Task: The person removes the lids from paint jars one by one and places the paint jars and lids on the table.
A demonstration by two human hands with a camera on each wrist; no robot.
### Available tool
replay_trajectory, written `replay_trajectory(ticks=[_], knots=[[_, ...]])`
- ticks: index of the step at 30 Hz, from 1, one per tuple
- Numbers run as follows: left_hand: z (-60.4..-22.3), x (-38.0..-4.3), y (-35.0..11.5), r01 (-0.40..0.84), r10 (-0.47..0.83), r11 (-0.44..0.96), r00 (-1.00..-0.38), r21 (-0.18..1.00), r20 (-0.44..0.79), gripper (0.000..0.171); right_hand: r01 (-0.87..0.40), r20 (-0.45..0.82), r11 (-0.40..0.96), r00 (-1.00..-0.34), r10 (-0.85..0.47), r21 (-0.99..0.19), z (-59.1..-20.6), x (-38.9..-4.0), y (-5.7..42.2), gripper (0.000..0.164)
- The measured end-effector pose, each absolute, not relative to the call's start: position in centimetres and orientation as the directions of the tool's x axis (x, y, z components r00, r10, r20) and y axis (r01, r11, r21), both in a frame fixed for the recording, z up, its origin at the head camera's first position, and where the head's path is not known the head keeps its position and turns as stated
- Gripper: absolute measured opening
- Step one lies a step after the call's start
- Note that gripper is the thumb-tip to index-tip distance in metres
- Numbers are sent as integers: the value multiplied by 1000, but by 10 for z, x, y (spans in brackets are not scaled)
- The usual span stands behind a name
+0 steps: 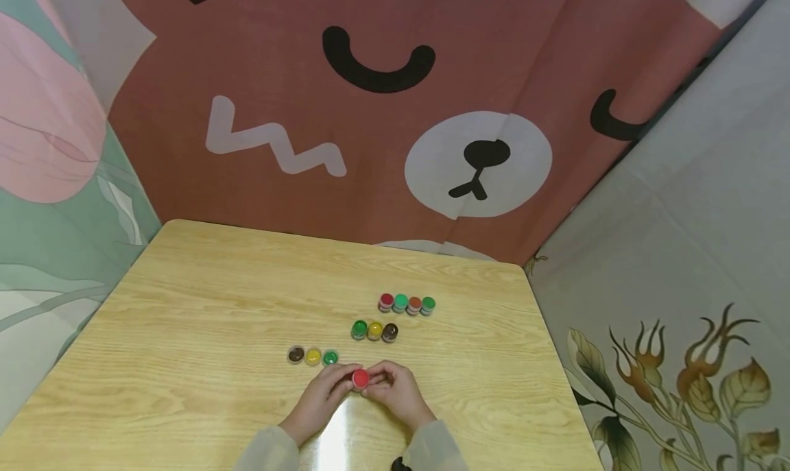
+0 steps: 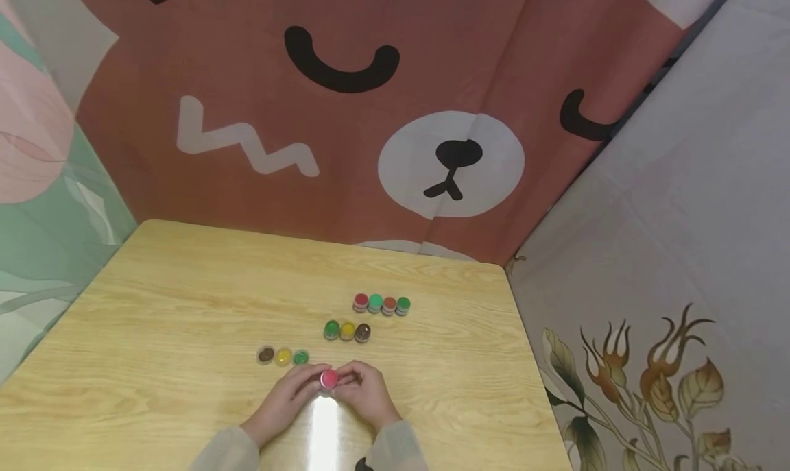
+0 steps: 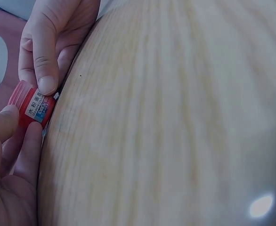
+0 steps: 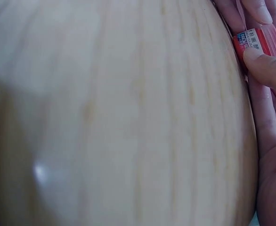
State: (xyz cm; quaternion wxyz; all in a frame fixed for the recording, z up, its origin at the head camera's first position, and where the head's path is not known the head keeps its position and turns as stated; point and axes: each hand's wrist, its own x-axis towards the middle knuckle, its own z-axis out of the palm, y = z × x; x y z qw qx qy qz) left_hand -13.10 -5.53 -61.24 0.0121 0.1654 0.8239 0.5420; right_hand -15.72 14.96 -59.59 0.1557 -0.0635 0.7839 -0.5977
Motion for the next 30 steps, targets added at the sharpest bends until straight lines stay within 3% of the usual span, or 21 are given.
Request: replay_trajectory(ticks=[8,21,30], knots=[[-613,-134,-55,175,314,265,-945,948,87,29,90,-167,263,-943,-287,-961,-598,-156,150,26],[-611,-130,-58,281,324,350,-931,894,166,37,92,-167,252,-942,-292,-963,-601,-157,150,26],[-609,-132,-57,212,328,328,-940,921,99,32,90,-164,249,-941,-295,-964,-603,-157,151,26]])
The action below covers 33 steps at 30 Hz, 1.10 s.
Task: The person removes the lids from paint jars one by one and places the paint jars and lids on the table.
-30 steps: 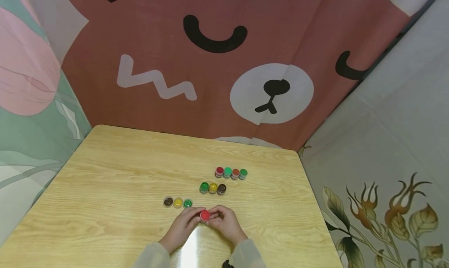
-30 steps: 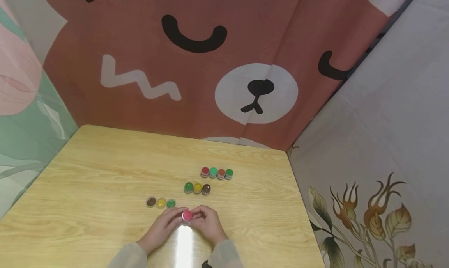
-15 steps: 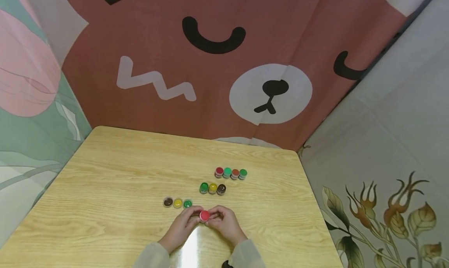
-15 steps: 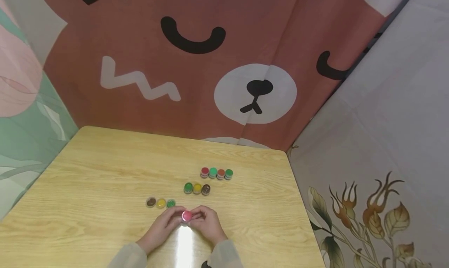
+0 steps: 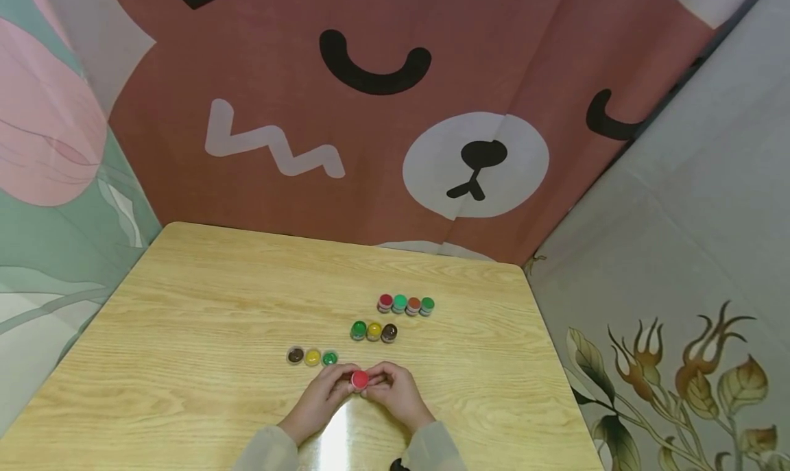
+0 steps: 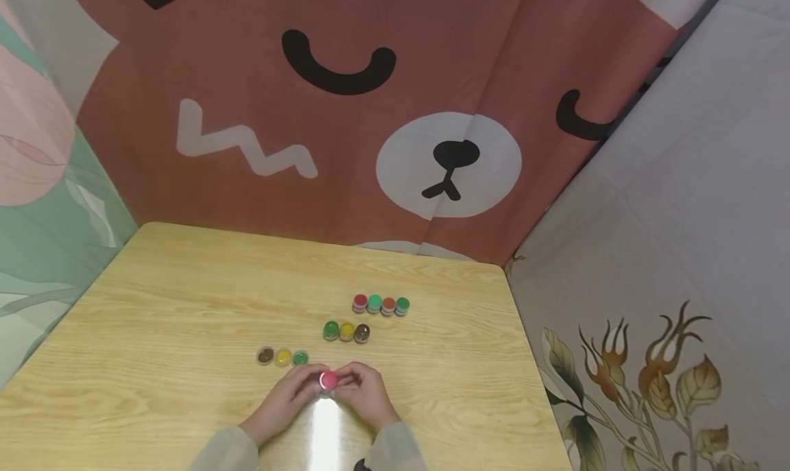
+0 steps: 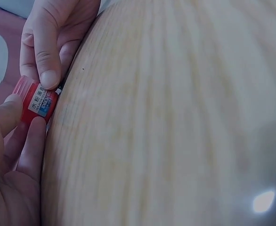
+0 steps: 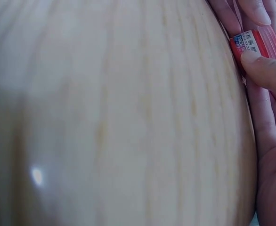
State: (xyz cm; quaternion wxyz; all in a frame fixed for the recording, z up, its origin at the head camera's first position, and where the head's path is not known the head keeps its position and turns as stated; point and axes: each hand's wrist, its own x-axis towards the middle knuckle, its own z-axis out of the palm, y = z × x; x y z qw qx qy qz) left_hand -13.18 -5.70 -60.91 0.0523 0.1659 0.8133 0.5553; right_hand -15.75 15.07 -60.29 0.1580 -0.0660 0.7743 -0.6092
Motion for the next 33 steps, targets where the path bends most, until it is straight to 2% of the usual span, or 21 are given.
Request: replay_trajectory(ticks=[17,27,33], knots=[[-611,-136,-57,173,313,312,-947,934,71,24,61,-139,262,-947,-291,-963,-603,-157,152,27],[-611,-131,-58,296,327,340,-927,893,183,37,80,-156,258,-945,-288,-963,-601,-157,151,26],[-609,-133,-57,213,325,298,-939,931,112,32,93,-167,255,-943,-287,-962,-599,-156,150,26]])
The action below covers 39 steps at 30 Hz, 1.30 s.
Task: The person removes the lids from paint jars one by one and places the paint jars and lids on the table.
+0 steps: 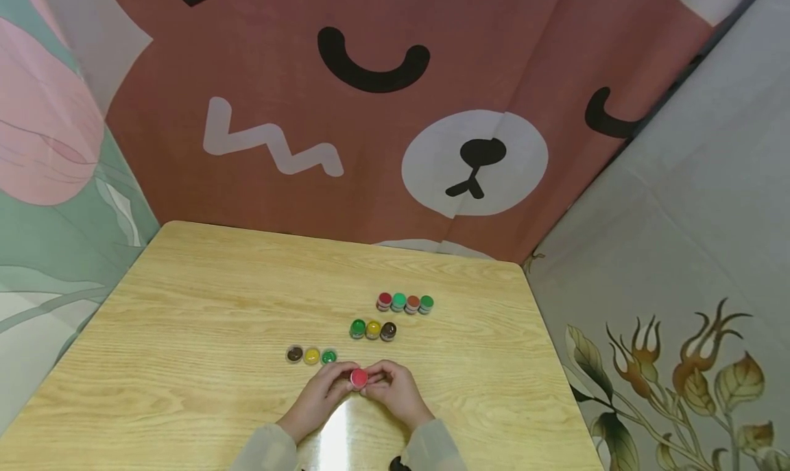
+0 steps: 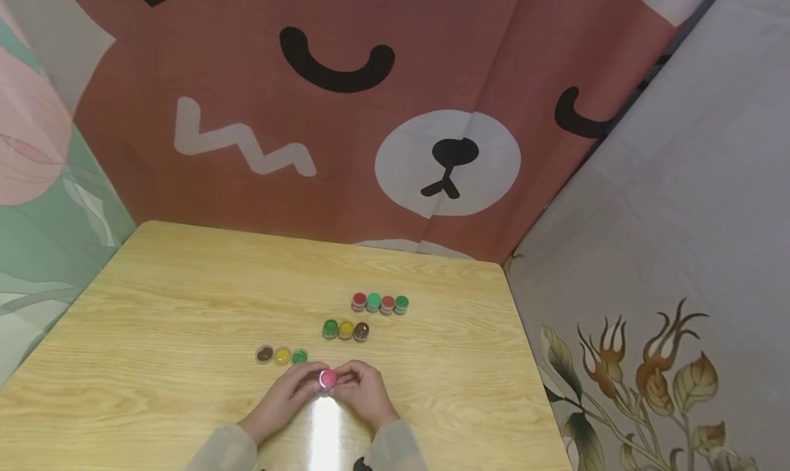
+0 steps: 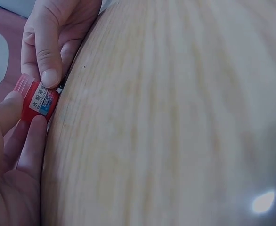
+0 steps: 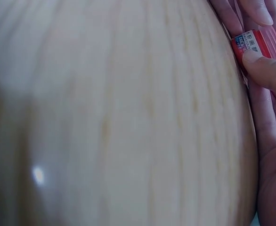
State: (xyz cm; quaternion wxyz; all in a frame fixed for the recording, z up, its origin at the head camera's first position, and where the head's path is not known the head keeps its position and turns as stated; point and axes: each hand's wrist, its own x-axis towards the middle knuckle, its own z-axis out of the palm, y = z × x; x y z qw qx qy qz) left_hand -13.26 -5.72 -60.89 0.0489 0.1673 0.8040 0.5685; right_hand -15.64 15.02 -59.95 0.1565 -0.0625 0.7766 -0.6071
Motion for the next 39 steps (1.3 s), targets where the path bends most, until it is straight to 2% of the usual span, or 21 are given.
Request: replay_trajectory(ticks=[6,13,16,22,25,33,36,39], knots=[[-609,-136,-56,158,311,250,-947,955,75,26,84,-161,260,-944,-288,-962,-599,-156,150,27],[-608,-132,-58,248,316,309,-937,918,146,35,76,-155,267,-945,-288,-961,-598,-156,150,25],[-609,-131,-59,277,315,315,-933,908,175,33,79,-158,267,-945,-287,-960,-598,-156,150,25],[-611,-135,-57,195,315,243,-942,950,113,23,73,-151,262,-945,-290,-962,-599,-157,150,27],[-611,-137,-56,181,311,251,-945,951,98,19,70,-149,264,-945,-291,-962,-599,-157,149,26],[-610,-133,-58,253,315,309,-937,917,152,35,93,-168,259,-943,-286,-961,-597,-156,149,24],[-610,-132,-59,266,314,326,-935,907,162,32,100,-173,255,-943,-283,-962,-596,-156,149,24],[-608,-132,-59,224,314,310,-942,924,123,30,104,-177,256,-943,-280,-961,-595,-155,149,24]])
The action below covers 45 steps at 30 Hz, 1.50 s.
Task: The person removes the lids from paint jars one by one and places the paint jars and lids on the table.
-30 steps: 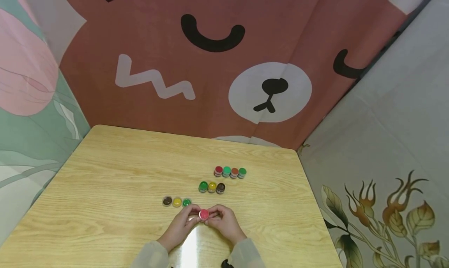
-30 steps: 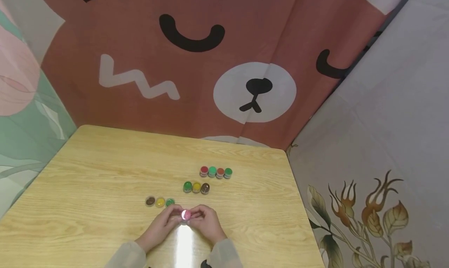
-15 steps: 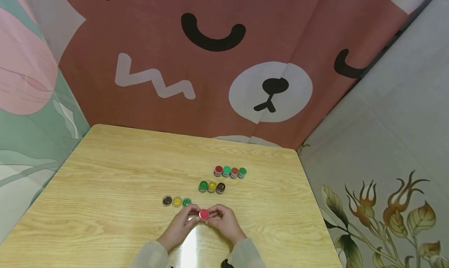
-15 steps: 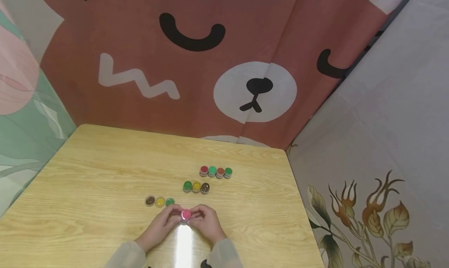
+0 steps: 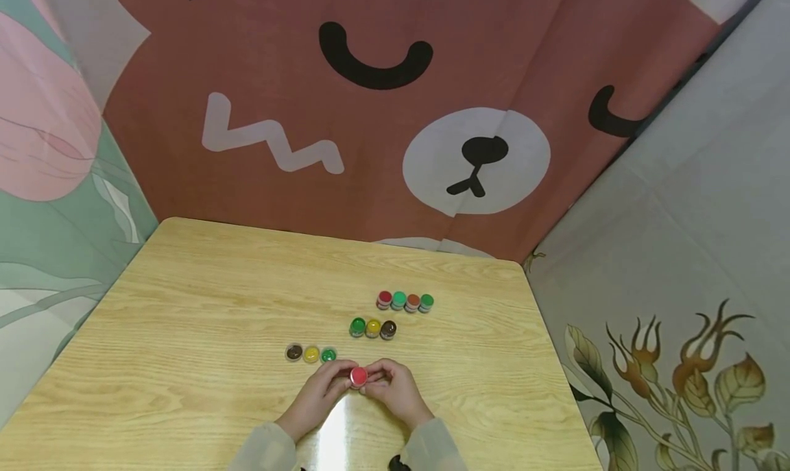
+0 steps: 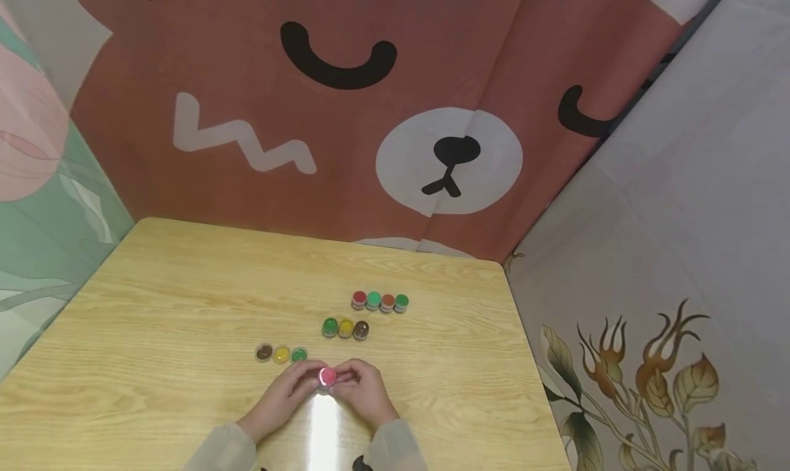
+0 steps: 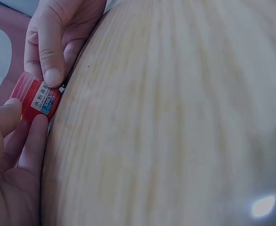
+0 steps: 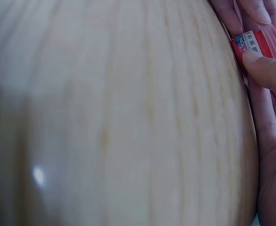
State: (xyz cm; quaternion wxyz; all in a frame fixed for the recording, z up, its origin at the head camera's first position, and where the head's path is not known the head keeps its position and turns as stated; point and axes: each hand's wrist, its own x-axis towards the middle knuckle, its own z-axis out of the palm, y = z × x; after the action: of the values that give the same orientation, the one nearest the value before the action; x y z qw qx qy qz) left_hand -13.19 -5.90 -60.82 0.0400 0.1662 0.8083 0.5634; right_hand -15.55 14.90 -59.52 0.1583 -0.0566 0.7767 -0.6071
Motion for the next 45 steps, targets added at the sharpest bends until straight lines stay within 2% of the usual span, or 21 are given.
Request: replay_trajectory(ticks=[4,11,19,27,40,45], knots=[[-608,-133,-59,172,315,279,-946,945,79,28,101,-176,263,-943,-281,-960,-596,-156,149,24],[-610,-136,-57,161,313,227,-946,960,84,23,87,-162,257,-945,-285,-962,-598,-156,150,25],[-610,-133,-58,224,328,308,-937,925,118,36,71,-141,233,-943,-300,-970,-597,-155,149,26],[-606,-132,-55,160,313,253,-947,954,76,33,75,-144,233,-945,-293,-970,-598,-155,149,27],[-608,-130,-51,194,274,206,-952,959,134,30,87,-154,234,-946,-285,-968,-600,-155,151,26],[-610,-131,-51,172,279,188,-953,967,115,31,88,-149,215,-945,-290,-973,-598,-155,150,27]])
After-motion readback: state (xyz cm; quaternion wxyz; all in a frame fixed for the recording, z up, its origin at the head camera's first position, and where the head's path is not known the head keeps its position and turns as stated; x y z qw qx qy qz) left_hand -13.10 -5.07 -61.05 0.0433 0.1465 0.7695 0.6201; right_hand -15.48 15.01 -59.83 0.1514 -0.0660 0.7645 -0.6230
